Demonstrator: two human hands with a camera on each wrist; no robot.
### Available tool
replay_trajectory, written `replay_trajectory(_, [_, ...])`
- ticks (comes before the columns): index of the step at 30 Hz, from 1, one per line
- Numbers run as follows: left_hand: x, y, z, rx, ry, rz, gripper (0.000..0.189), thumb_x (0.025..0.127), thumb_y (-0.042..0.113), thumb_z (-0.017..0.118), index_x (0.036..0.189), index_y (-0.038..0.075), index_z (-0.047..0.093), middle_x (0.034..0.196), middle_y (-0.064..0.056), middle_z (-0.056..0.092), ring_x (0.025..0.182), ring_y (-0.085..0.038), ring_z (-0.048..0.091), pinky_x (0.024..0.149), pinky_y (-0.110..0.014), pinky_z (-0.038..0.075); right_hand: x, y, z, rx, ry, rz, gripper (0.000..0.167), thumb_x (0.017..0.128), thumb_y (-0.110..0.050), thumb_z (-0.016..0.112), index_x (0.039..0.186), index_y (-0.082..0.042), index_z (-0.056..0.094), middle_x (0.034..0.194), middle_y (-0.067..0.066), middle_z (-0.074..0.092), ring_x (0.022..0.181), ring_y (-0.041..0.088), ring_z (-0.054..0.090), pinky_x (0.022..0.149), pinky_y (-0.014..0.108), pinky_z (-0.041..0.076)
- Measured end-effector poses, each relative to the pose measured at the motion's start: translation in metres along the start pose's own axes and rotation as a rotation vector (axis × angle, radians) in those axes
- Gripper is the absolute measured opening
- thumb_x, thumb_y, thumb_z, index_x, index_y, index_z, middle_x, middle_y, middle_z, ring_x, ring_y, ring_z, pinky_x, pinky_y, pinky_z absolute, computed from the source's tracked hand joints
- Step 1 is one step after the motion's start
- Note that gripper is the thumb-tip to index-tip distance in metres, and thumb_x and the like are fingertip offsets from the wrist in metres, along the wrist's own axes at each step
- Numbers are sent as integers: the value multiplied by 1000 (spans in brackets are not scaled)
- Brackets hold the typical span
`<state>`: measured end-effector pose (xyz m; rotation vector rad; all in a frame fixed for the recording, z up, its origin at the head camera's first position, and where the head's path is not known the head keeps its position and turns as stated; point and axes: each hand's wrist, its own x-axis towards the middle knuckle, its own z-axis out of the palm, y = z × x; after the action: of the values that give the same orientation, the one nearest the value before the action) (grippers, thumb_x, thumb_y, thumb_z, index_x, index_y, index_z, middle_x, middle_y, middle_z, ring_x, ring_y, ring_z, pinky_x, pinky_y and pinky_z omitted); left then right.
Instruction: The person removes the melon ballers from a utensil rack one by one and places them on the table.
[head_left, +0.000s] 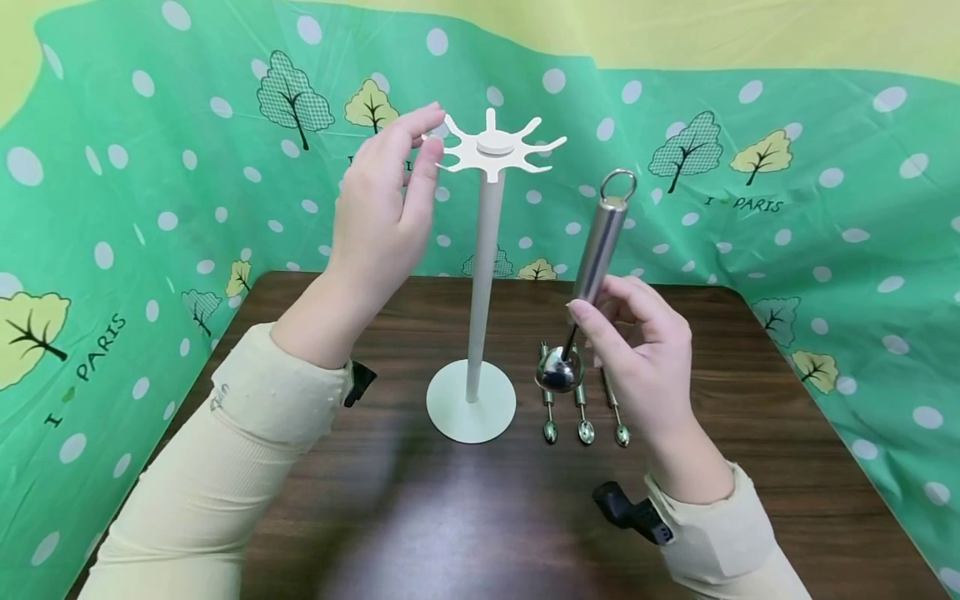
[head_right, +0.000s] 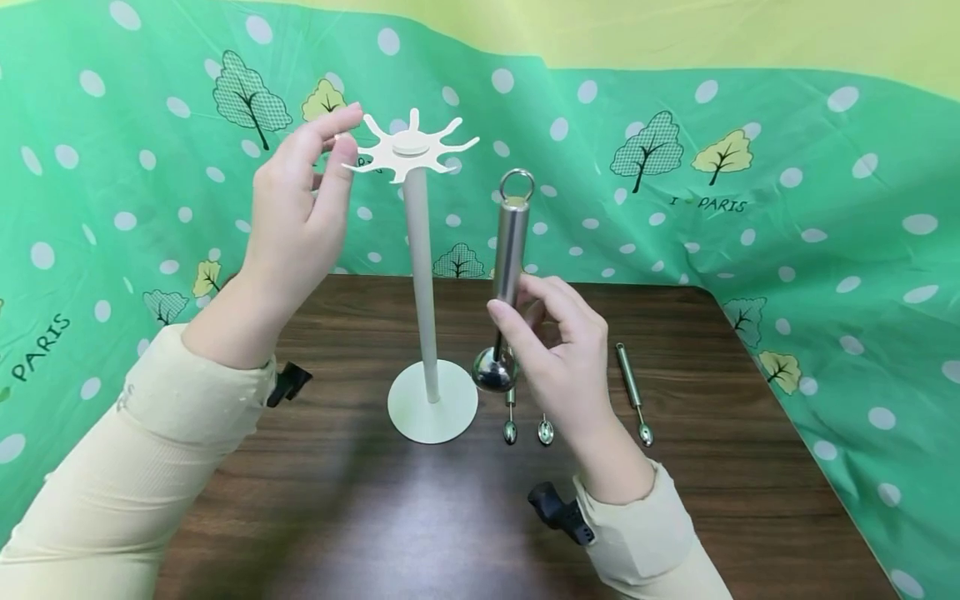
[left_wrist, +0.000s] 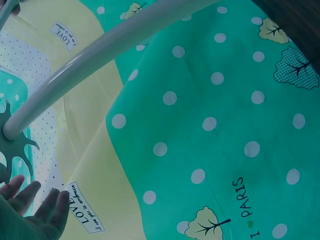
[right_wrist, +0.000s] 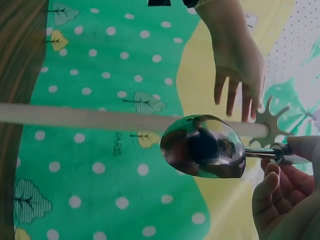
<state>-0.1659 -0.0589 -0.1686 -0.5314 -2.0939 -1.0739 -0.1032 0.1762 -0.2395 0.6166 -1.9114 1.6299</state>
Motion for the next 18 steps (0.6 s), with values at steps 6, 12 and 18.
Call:
replay_trajectory(6, [2,0,-1,-40,53,67,35,105,16,44,128,0,64,132,-10,66,123,-20,58,101,-28,44,0,5,-14,39,44,4,16,89,3,68,104,0,73,83,-6,65,53,5,50,46,15,41])
replay_trajectory(12, [-1,6,-5,-47,-30,-57,38,105,23,44,135,8,60,138,-2,62,128,-9,52,103,-23,41,-2,11,-32,18,106,46,14,89,4,67,102,1,73,77,-5,64,54,4,52,44,14,40])
replay_trajectory(18, [-2,9,-6,-49,-66,-103,41,103,27,48,140,13,56,137,1,61,120,-8,53,93,-24,48,-5,20,-51,44,165,172,15,89,3,67,102,-1,74,72,-2,63,50,7,48,43,18,34])
